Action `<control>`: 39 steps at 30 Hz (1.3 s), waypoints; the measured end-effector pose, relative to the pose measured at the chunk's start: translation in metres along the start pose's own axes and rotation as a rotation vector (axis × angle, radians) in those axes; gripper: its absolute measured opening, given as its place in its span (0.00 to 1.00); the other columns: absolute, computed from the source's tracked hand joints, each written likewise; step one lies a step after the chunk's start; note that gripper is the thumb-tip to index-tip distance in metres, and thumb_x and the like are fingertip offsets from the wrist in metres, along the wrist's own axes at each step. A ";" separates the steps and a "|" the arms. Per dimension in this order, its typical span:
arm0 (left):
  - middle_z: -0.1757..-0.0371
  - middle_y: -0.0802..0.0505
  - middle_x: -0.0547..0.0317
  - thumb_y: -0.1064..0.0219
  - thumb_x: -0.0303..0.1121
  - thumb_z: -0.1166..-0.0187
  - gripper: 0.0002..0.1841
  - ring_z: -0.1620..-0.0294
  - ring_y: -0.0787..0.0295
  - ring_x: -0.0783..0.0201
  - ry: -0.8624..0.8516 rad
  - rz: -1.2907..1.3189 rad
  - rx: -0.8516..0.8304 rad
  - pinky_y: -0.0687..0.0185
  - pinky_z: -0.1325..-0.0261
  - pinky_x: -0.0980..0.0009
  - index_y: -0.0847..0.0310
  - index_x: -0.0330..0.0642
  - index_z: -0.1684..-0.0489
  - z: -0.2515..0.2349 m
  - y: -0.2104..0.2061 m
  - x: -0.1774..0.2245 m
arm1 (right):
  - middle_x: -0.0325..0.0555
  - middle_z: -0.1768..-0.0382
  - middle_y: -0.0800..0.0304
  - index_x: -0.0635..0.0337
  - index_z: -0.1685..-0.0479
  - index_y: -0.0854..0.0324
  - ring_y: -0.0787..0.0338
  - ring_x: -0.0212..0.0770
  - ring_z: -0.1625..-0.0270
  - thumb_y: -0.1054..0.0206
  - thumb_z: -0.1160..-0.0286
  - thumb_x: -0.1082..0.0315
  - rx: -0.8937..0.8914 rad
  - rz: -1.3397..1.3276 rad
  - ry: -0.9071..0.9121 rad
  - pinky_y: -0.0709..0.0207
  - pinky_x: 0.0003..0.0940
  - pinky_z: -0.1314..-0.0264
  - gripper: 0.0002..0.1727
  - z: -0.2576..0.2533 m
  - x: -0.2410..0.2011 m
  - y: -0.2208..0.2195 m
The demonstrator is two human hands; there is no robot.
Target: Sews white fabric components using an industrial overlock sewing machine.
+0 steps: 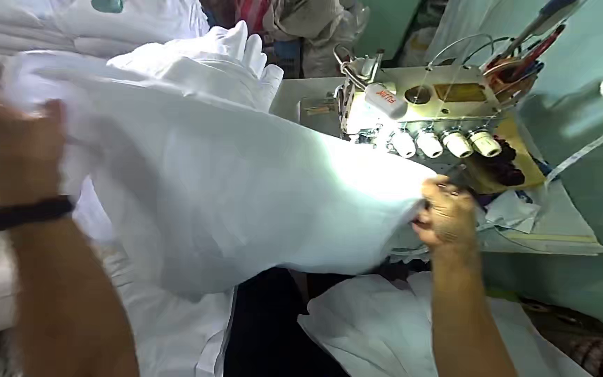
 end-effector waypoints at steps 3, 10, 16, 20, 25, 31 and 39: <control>0.14 0.34 0.23 0.42 0.31 0.15 0.32 0.11 0.40 0.36 -0.460 0.340 -0.164 0.45 0.10 0.50 0.43 0.19 0.16 0.103 -0.080 0.141 | 0.23 0.83 0.18 0.48 0.65 0.19 0.29 0.17 0.88 0.38 0.24 0.82 -0.151 0.064 0.092 0.31 0.15 0.86 0.14 -0.003 0.018 -0.034; 0.28 0.11 0.48 0.41 0.34 0.15 0.18 0.27 0.18 0.46 -0.924 0.260 -0.206 0.28 0.33 0.49 0.13 0.42 0.32 0.236 -0.215 0.210 | 0.34 0.79 0.22 0.73 0.45 0.23 0.25 0.24 0.84 0.30 0.27 0.73 -0.225 0.342 -0.054 0.26 0.22 0.80 0.16 0.042 0.099 -0.044; 0.24 0.15 0.39 0.41 0.40 0.14 0.22 0.19 0.24 0.37 -0.926 0.204 -0.311 0.32 0.21 0.38 0.17 0.40 0.27 0.240 -0.212 0.219 | 0.25 0.89 0.21 0.54 0.77 0.19 0.27 0.19 0.89 0.29 0.32 0.75 -0.444 0.161 -0.221 0.30 0.16 0.84 0.09 0.060 0.096 -0.040; 0.22 0.23 0.24 0.47 0.49 0.13 0.28 0.18 0.30 0.28 -0.941 0.179 -0.500 0.39 0.20 0.36 0.25 0.50 0.17 0.214 -0.229 0.235 | 0.24 0.86 0.23 0.56 0.65 0.19 0.32 0.18 0.89 0.36 0.23 0.73 -0.394 0.085 -0.134 0.34 0.16 0.87 0.04 0.053 0.071 -0.027; 0.22 0.23 0.27 0.42 0.39 0.13 0.24 0.20 0.29 0.32 -0.864 0.289 -0.523 0.42 0.22 0.35 0.24 0.32 0.26 0.256 -0.192 0.222 | 0.26 0.68 0.07 0.60 0.53 0.14 0.16 0.16 0.74 0.45 0.10 0.69 -0.400 0.437 0.090 0.21 0.15 0.72 0.13 0.068 0.025 0.036; 0.55 0.07 0.38 0.33 0.28 0.18 0.10 0.54 0.08 0.45 -0.388 0.378 -1.387 0.13 0.46 0.45 0.12 0.28 0.51 0.408 -0.239 0.113 | 0.41 0.68 0.12 0.67 0.58 0.12 0.19 0.26 0.70 0.38 0.13 0.66 -0.326 0.911 -0.230 0.23 0.25 0.64 0.13 0.105 0.064 0.115; 0.49 0.05 0.43 0.35 0.29 0.19 0.12 0.43 0.09 0.54 -0.429 0.801 -1.460 0.21 0.32 0.51 0.10 0.27 0.53 0.455 -0.214 0.118 | 0.60 0.66 0.12 0.71 0.58 0.13 0.14 0.56 0.60 0.41 0.10 0.63 -0.187 1.217 -0.407 0.26 0.61 0.53 0.18 0.123 0.072 0.158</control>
Point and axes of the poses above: each hand's wrist, its own z-axis away from the middle knuckle, its own y-axis out of the back of the hand, x = y × z, the point moved 7 cm from there along -z, towards the middle knuckle
